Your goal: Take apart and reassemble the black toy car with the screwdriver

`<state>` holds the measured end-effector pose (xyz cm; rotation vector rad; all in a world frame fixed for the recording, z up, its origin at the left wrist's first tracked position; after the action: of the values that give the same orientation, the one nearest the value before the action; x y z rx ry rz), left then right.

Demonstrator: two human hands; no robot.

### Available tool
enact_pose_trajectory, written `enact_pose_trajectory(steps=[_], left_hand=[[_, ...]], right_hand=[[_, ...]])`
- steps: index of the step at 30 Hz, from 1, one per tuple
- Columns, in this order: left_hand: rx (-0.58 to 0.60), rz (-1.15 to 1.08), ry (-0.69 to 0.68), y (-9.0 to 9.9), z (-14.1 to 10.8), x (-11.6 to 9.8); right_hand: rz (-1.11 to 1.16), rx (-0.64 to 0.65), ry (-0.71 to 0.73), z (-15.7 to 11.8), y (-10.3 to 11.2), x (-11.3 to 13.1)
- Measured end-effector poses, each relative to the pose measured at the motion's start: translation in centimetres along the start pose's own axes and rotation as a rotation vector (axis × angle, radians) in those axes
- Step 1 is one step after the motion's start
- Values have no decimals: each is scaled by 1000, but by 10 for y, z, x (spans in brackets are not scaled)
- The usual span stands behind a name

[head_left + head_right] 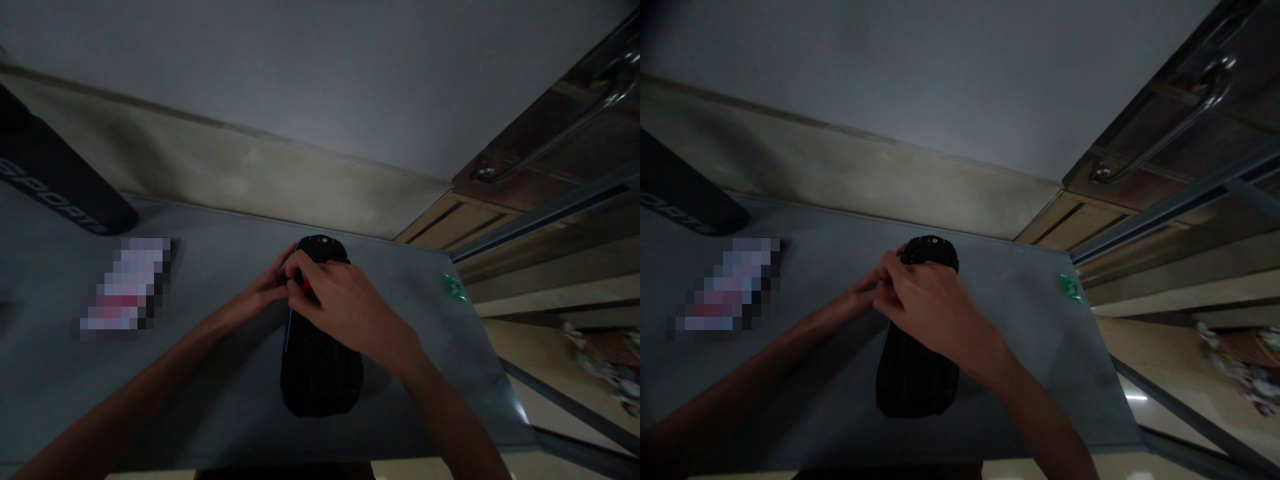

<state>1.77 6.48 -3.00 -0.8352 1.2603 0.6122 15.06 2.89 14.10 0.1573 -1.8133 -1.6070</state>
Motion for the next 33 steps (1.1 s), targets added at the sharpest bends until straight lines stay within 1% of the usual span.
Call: enact_pose_trajectory(steps=[2, 4, 8, 12, 14, 18, 19, 23, 25, 28, 31, 33], left_hand=[[-42, 2, 70, -2, -1, -5], [-65, 1, 107, -2, -1, -7], [-61, -7, 115, -1, 2, -5], [-52, -3, 148, -1, 1, -9], [-54, 15, 169, -1, 0, -13], [-49, 28, 160, -4, 0, -20], [-46, 21, 151, -5, 0, -21], [-27, -6, 124, -7, 1, -24], [-4, -14, 112, -7, 2, -23], [9, -45, 96, -5, 4, -15], [1, -66, 83, -1, 6, -3], [1, -71, 77, 0, 6, 1]], right_hand=[[19, 27, -18, 0, -1, -3], [54, 27, 16, 0, -1, -3], [85, -22, 78, -2, 2, -2], [57, 0, 51, -2, 0, -4], [62, 8, 64, -2, -1, -3], [113, 22, 136, -1, -1, 4], [115, 32, 134, -1, -1, 4], [90, 102, 51, 2, -1, -3], [118, 126, 78, 1, 1, -6], [172, 112, 147, -2, 6, -8], [174, 82, 146, -3, 7, -10], [146, 85, 130, -3, 6, -11]])
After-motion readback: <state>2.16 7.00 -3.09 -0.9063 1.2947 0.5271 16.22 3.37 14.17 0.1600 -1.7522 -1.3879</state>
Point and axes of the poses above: each hand's wrist, its own z-axis towards the middle knuckle, its own y-axis out of the back of the hand, x = y × z, the point moved 6 cm from there along z, towards the middle knuckle, and after that the axes turned 5 degrees about z, right-handed, at the moved point
